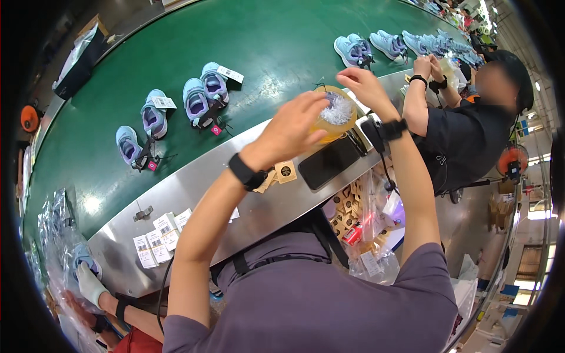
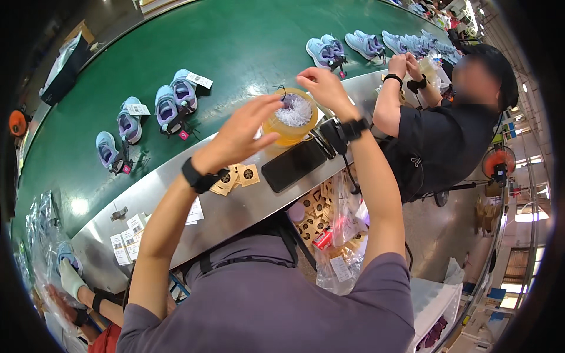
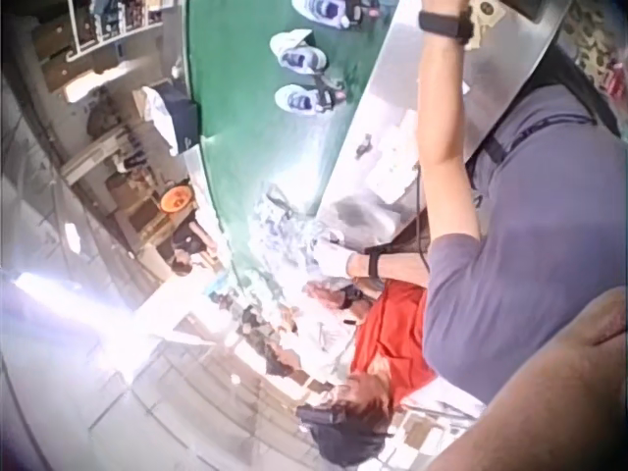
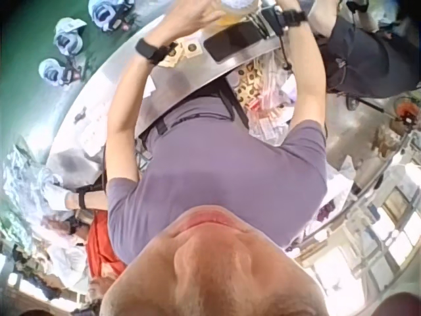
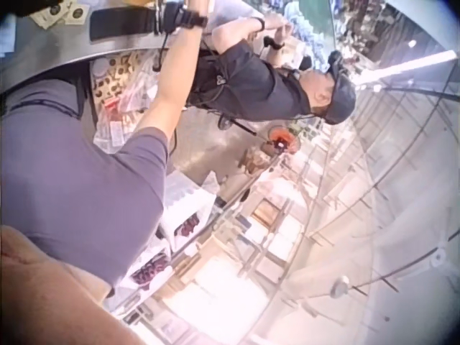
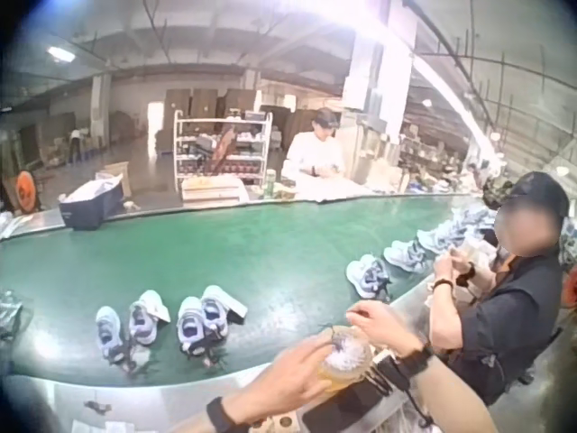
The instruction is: The person stands at a green conveyor belt in a warehouse and attaches price tags to a series of light blue and purple sneakers. They pick up a tag from a stack, peel the backing, and affix it to the shoe's tongue or side before moving the shoe down the line.
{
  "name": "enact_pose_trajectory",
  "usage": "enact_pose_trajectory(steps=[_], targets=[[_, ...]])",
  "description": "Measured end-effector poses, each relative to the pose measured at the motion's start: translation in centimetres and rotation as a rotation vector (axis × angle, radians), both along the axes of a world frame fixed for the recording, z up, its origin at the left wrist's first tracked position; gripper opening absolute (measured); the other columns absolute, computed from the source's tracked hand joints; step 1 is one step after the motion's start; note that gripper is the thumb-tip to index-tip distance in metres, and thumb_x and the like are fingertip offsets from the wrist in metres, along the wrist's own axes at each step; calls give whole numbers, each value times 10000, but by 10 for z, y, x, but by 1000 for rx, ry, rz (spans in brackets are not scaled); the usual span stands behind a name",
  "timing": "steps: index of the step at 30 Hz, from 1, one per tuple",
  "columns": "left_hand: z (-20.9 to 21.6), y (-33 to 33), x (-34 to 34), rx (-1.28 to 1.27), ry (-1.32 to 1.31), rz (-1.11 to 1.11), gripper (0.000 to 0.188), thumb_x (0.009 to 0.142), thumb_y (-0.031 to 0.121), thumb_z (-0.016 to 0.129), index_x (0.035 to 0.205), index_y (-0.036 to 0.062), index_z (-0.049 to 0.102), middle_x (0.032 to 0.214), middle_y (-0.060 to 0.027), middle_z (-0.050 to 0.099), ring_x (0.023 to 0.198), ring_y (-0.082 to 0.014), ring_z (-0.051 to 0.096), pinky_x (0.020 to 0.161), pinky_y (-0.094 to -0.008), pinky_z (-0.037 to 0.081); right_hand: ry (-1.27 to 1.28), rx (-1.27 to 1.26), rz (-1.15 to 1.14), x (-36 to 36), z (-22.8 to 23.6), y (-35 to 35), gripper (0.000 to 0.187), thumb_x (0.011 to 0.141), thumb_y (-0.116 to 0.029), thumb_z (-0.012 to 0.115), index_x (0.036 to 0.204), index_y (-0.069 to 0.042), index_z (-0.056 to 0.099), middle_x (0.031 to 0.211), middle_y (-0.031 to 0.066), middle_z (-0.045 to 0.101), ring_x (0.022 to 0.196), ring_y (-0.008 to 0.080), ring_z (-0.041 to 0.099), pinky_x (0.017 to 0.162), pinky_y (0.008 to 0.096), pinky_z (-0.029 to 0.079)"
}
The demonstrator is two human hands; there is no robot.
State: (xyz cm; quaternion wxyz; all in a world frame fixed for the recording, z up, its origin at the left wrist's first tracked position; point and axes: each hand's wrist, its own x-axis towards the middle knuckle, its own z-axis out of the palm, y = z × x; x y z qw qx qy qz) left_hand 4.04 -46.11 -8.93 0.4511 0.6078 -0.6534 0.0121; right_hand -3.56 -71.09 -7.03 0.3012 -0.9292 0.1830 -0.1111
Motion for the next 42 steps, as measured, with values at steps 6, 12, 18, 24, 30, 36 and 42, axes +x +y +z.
enact_pose_trajectory(steps=[6,12,18,24,30,36,42], targets=[[-22,-20,-25,74,-148,73,594,767,175,705,1273,-11,455,1329,-179,468,1263,-350,416,1032,-438,360,9,358,55,30,16,14,236,845,-214,663,952,-9,708,850,38,688,805,94,599,728,234,464],[-28,-18,-23,98,-156,74,592,761,160,705,1282,22,458,1351,-161,458,1277,-334,405,1042,-438,352,-669,326,-52,-21,67,47,160,890,-129,602,889,9,682,839,41,680,770,108,614,710,218,469],[-6,16,-41,49,96,119,391,789,153,684,1138,47,544,1193,-145,546,1080,-308,532,892,-396,431,-640,406,-105,-72,83,82,151,917,-75,534,926,48,622,766,71,647,738,119,622,697,235,487],[11,81,-69,485,775,84,285,945,205,495,809,-24,596,612,-100,572,577,-220,557,581,-330,431,-6,268,413,-109,25,171,586,786,-72,674,1321,-83,435,746,113,651,651,240,663,588,324,520],[-19,114,-83,553,921,-12,272,931,234,517,815,8,614,656,-176,565,569,-320,515,541,-368,400,-20,500,398,-115,-13,206,561,750,-70,738,1262,-66,508,755,104,686,724,214,692,598,298,523],[-19,140,-79,475,818,356,312,888,201,597,678,0,482,596,-171,460,512,-310,442,499,-382,351,-6,204,372,-129,-3,161,102,738,-43,723,839,-37,715,740,84,687,639,178,667,569,267,505],[-34,118,-89,302,543,268,322,885,194,600,652,22,458,579,-154,427,531,-340,434,499,-400,343,-325,808,24,-125,-7,166,34,851,-4,592,874,12,611,877,149,680,770,202,667,668,301,536]])
